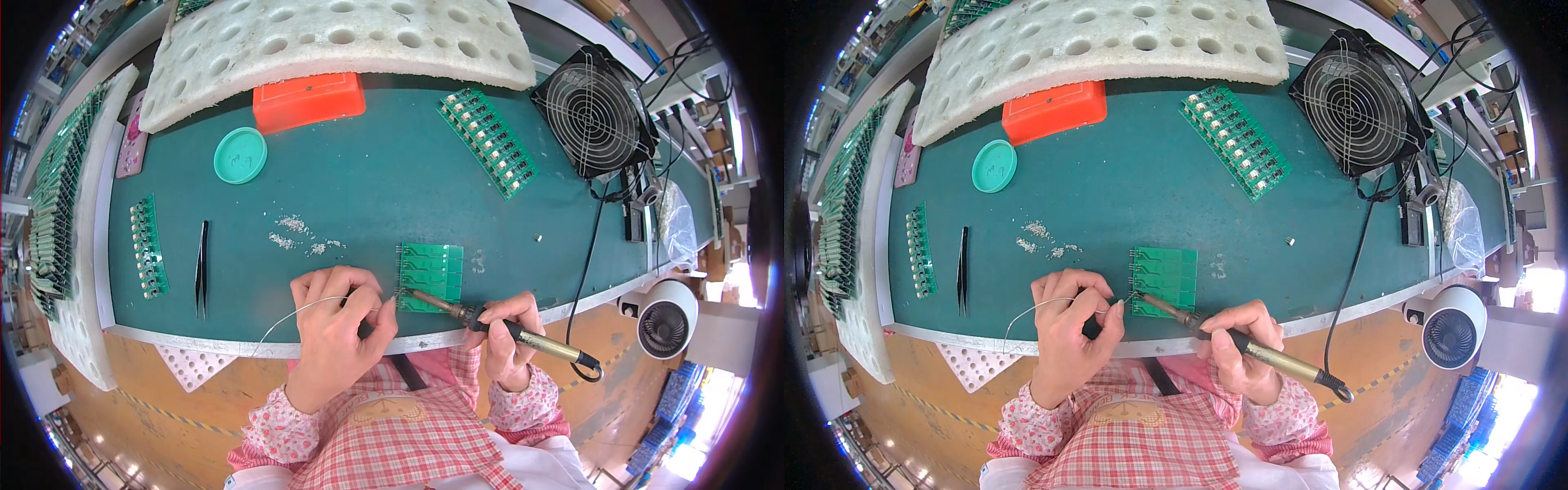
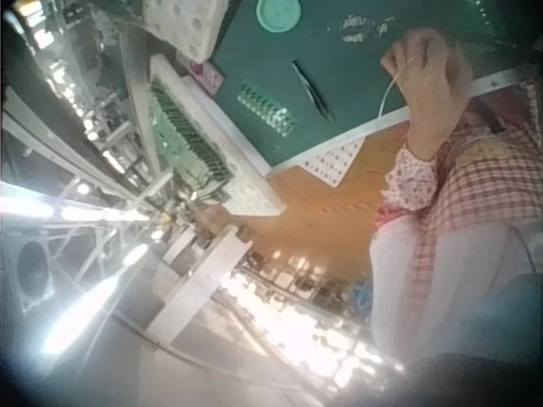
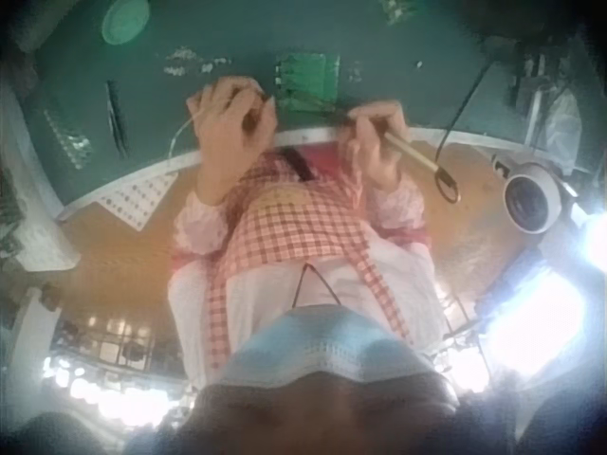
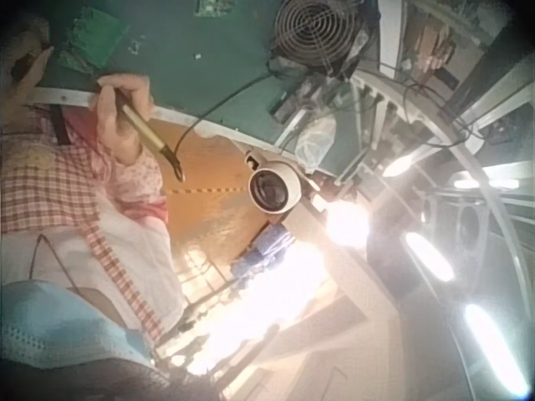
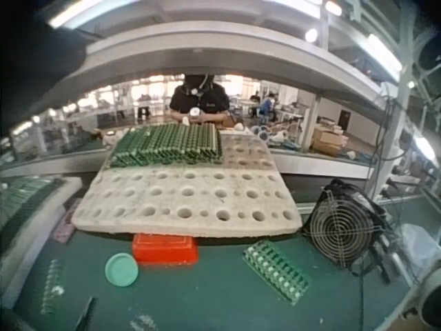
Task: The person solders electronic components onto circuit boards using a soldering iron and solder wire, places circuit boards onto a tray, and solders components onto another circuit board.
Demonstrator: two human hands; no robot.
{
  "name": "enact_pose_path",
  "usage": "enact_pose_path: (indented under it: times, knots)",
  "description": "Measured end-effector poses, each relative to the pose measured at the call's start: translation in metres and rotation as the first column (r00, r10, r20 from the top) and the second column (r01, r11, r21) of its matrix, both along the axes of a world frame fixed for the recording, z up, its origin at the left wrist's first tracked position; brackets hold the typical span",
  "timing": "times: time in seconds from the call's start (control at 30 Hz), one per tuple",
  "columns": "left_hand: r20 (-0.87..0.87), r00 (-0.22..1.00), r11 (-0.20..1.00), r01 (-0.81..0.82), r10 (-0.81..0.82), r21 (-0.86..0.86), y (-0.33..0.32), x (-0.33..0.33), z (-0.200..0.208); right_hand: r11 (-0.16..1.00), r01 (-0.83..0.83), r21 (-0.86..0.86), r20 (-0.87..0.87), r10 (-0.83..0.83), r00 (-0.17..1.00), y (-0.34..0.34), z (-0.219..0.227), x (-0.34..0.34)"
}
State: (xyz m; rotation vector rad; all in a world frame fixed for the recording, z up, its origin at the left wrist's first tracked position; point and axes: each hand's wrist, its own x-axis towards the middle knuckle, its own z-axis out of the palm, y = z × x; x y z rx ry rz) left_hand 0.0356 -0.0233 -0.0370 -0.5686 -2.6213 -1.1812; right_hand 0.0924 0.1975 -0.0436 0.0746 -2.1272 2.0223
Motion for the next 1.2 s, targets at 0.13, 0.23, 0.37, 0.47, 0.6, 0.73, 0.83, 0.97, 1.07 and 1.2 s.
enact_pose_path:
  times: [0.13, 0.23, 0.37, 0.47, 0.6, 0.73, 0.83, 0.97, 1.07, 1.2]
  knots:
    - [-0.020, 1.000, 1.000, 0.006, -0.005, 0.021, -0.001, 0.000, -0.002, 0.999, 0.021, -0.030, -0.063, -0.023, 0.998, -0.001, -0.005, 0.001]
    - [-0.004, 1.000, 0.996, 0.007, -0.007, 0.085, -0.003, 0.003, -0.002, 0.980, 0.078, -0.185, -0.132, -0.104, 0.986, -0.002, -0.008, 0.003]
    - [-0.001, 0.998, 0.992, 0.056, -0.056, 0.109, -0.008, 0.008, -0.001, 0.981, 0.071, -0.183, -0.178, -0.104, 0.978, -0.001, -0.010, 0.005]
    - [0.006, 0.995, 0.992, 0.096, -0.097, 0.086, -0.008, 0.009, -0.001, 0.990, 0.002, -0.143, -0.229, -0.035, 0.973, 0.000, -0.012, 0.004]
    - [-0.015, 0.993, 0.991, 0.115, -0.114, 0.067, -0.006, 0.008, -0.004, 0.995, 0.005, -0.101, -0.154, -0.021, 0.988, 0.001, -0.011, 0.006]
    - [-0.001, 0.994, 0.992, 0.111, -0.111, 0.062, -0.005, 0.008, -0.003, 0.997, 0.013, -0.074, -0.088, -0.020, 0.996, -0.001, -0.009, 0.007]
    - [0.003, 0.994, 0.993, 0.112, -0.112, 0.046, -0.005, 0.007, -0.002, 0.998, 0.002, -0.066, -0.077, -0.007, 0.997, -0.001, -0.008, 0.007]
    - [0.007, 0.994, 0.993, 0.106, -0.106, 0.044, -0.004, 0.007, -0.002, 0.997, -0.005, -0.077, -0.054, 0.000, 0.999, 0.000, -0.008, 0.008]
    - [0.011, 0.995, 0.994, 0.103, -0.104, 0.045, -0.004, 0.007, -0.002, 0.998, -0.004, -0.069, -0.071, -0.001, 0.997, 0.001, -0.008, 0.007]
    - [0.010, 0.995, 0.994, 0.100, -0.101, 0.049, -0.003, 0.006, -0.003, 0.998, -0.016, -0.063, -0.058, 0.013, 0.998, 0.001, -0.007, 0.006]
